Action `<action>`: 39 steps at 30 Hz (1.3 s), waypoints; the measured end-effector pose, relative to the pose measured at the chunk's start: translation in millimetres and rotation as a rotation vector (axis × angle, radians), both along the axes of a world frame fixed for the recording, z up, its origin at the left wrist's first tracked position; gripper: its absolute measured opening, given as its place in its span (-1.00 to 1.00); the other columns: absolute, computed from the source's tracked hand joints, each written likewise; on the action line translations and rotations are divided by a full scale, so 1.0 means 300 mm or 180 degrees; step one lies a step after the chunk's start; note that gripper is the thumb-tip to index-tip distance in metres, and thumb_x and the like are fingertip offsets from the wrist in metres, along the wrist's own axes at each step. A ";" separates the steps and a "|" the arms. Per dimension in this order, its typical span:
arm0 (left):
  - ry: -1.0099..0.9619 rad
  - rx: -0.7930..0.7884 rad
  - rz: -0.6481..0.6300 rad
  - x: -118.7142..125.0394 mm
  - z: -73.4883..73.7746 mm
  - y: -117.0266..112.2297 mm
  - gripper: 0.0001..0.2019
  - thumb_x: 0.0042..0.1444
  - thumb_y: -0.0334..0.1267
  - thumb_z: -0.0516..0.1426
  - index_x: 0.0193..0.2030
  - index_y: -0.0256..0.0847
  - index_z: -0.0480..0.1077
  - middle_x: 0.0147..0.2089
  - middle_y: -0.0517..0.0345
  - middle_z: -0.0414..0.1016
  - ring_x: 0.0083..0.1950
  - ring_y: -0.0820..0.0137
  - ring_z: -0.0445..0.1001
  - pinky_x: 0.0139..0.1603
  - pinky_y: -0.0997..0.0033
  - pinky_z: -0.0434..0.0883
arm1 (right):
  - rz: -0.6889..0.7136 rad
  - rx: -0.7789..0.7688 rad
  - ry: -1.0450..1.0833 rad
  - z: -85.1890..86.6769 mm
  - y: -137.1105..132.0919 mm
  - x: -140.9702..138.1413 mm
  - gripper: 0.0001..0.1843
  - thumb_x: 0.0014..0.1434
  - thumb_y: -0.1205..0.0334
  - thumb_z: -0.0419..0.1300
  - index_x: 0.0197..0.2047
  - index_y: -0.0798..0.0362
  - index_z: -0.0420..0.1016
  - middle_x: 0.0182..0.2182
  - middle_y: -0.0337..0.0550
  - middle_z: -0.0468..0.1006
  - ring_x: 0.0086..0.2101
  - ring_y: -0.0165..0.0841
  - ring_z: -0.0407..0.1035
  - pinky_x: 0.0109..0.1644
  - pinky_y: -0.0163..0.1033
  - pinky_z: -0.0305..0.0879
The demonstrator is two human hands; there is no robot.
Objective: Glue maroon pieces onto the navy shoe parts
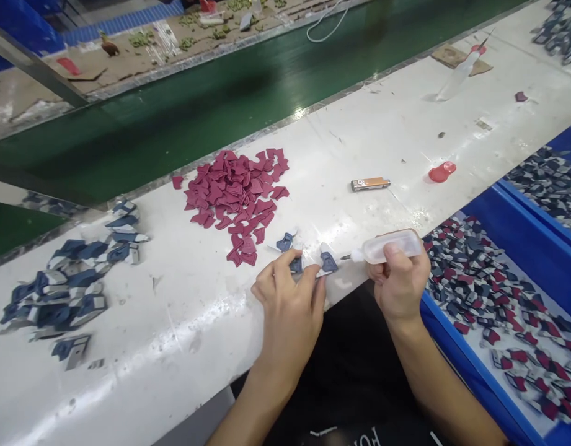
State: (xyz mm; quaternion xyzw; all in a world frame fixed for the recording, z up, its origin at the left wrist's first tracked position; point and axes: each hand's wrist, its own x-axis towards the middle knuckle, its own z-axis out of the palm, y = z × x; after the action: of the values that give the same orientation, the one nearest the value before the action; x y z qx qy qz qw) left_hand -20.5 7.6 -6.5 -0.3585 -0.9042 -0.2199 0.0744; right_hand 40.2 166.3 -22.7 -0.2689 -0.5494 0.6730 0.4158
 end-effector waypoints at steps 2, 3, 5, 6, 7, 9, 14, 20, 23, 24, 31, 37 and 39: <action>-0.0017 -0.0051 -0.0087 0.017 0.011 -0.044 -0.82 0.37 -0.36 0.22 0.03 -0.04 0.59 0.31 -0.12 0.38 0.26 -0.02 0.26 0.10 0.00 0.23 | 0.0128 0.0125 -0.0153 -0.007 -0.003 0.018 -0.70 0.32 0.05 0.39 -0.32 -0.04 0.40 -0.56 -0.37 0.33 -0.62 -0.45 0.13 -0.60 -0.30 0.05; -0.0034 -0.0046 -0.0084 0.026 0.014 -0.060 -0.79 0.36 -0.38 0.22 0.05 -0.05 0.58 0.32 -0.13 0.37 0.26 -0.02 0.26 0.12 0.00 0.23 | 0.0223 0.0192 -0.0223 -0.008 -0.007 0.026 -0.71 0.32 0.05 0.39 -0.31 -0.03 0.41 -0.54 -0.36 0.34 -0.60 -0.44 0.15 -0.58 -0.29 0.08; -0.0133 0.0023 -0.0029 0.045 0.017 -0.075 -0.78 0.32 -0.38 0.25 0.06 -0.08 0.58 0.30 -0.16 0.35 0.27 -0.03 0.25 0.17 -0.03 0.24 | 0.0386 0.0389 -0.0384 -0.007 -0.020 0.037 -0.73 0.33 0.04 0.37 -0.29 -0.02 0.43 -0.52 -0.34 0.38 -0.57 -0.42 0.20 -0.54 -0.28 0.14; -0.0192 0.0085 0.0017 0.054 0.015 -0.073 -0.78 0.30 -0.33 0.28 0.06 -0.09 0.58 0.28 -0.17 0.36 0.25 -0.03 0.25 0.18 -0.04 0.24 | 0.0423 0.0513 -0.0469 -0.006 -0.026 0.041 -0.74 0.32 0.05 0.37 -0.28 -0.02 0.44 -0.50 -0.33 0.40 -0.56 -0.41 0.22 -0.53 -0.27 0.17; -0.0230 0.0155 0.0081 0.061 0.011 -0.066 -0.78 0.28 -0.27 0.31 0.06 -0.10 0.58 0.23 -0.17 0.38 0.23 -0.02 0.26 0.18 -0.04 0.25 | 0.0434 0.0638 -0.0541 -0.005 -0.031 0.044 -0.75 0.32 0.05 0.36 -0.28 -0.02 0.45 -0.49 -0.32 0.42 -0.55 -0.40 0.24 -0.51 -0.27 0.19; -0.0206 0.0285 0.0257 0.073 -0.001 -0.042 -0.73 0.26 -0.11 0.36 0.04 -0.11 0.58 0.11 -0.12 0.43 0.13 0.02 0.29 0.13 0.00 0.25 | 0.0424 0.0814 -0.0611 -0.004 -0.035 0.047 -0.76 0.32 0.05 0.36 -0.27 -0.02 0.45 -0.48 -0.32 0.44 -0.54 -0.40 0.26 -0.50 -0.26 0.21; -0.0088 0.0418 0.0441 0.083 -0.033 0.002 -0.78 0.29 -0.05 0.35 -0.05 -0.09 0.56 -0.10 0.05 0.54 -0.03 0.16 0.31 0.00 0.09 0.20 | 0.0530 0.0938 -0.0663 -0.006 -0.027 0.047 -0.77 0.34 0.05 0.34 -0.26 -0.01 0.47 -0.49 -0.33 0.44 -0.56 -0.41 0.25 -0.49 -0.24 0.24; -0.0231 0.0511 0.0380 0.079 -0.039 -0.006 -0.79 0.28 -0.09 0.37 -0.04 -0.09 0.57 -0.11 0.09 0.57 -0.02 0.18 0.32 0.01 0.09 0.21 | 0.0538 0.1033 -0.0625 -0.010 -0.024 0.046 -0.77 0.35 0.07 0.34 -0.26 -0.02 0.46 -0.49 -0.33 0.43 -0.56 -0.41 0.24 -0.52 -0.26 0.20; -0.0248 0.0540 0.0374 0.077 -0.039 -0.004 -0.80 0.29 -0.09 0.37 -0.05 -0.09 0.58 -0.11 0.10 0.58 -0.03 0.19 0.32 0.00 0.09 0.20 | 0.0563 0.1048 -0.0612 -0.014 -0.023 0.046 -0.78 0.35 0.08 0.34 -0.26 -0.02 0.45 -0.49 -0.33 0.43 -0.57 -0.41 0.24 -0.53 -0.26 0.19; -0.0250 0.0546 0.0370 0.077 -0.038 -0.003 -0.80 0.29 -0.09 0.36 -0.05 -0.09 0.58 -0.11 0.10 0.58 -0.03 0.19 0.32 -0.01 0.09 0.20 | 0.0564 0.1079 -0.0625 -0.014 -0.023 0.046 -0.78 0.35 0.08 0.34 -0.26 -0.02 0.45 -0.50 -0.33 0.42 -0.57 -0.41 0.24 -0.53 -0.26 0.19; -0.0197 0.0534 0.0362 0.076 -0.032 -0.002 -0.83 0.28 -0.10 0.37 -0.09 -0.10 0.58 -0.14 0.13 0.60 -0.04 0.20 0.33 -0.03 0.09 0.18 | 0.0699 0.1190 -0.0761 0.001 -0.012 0.061 -0.80 0.36 0.12 0.32 -0.27 -0.02 0.44 -0.50 -0.35 0.41 -0.58 -0.42 0.22 -0.55 -0.27 0.17; -0.0151 0.0496 0.0393 0.077 -0.031 0.001 -0.81 0.28 -0.07 0.37 -0.09 -0.09 0.59 -0.15 0.13 0.62 -0.05 0.20 0.34 -0.03 0.09 0.18 | 0.0599 0.1628 -0.1056 0.050 0.017 0.080 -0.76 0.32 0.11 0.33 -0.32 -0.04 0.39 -0.51 -0.33 0.36 -0.54 -0.39 0.23 -0.55 -0.28 0.16; -0.0176 0.0479 0.0387 0.077 -0.031 0.001 -0.82 0.28 -0.08 0.37 -0.09 -0.09 0.59 -0.14 0.12 0.62 -0.04 0.20 0.35 -0.04 0.09 0.18 | 0.0550 0.1733 -0.1093 0.060 0.025 0.084 -0.74 0.33 0.10 0.34 -0.33 -0.04 0.38 -0.51 -0.32 0.35 -0.54 -0.39 0.22 -0.55 -0.28 0.15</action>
State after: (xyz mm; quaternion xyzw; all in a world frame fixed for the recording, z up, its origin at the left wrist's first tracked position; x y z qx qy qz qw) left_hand 2.7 7.8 -15.7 -0.2902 -0.9069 -0.2921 0.0893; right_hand 65.3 173.8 -4.8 -0.2098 -0.7919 0.4792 0.3151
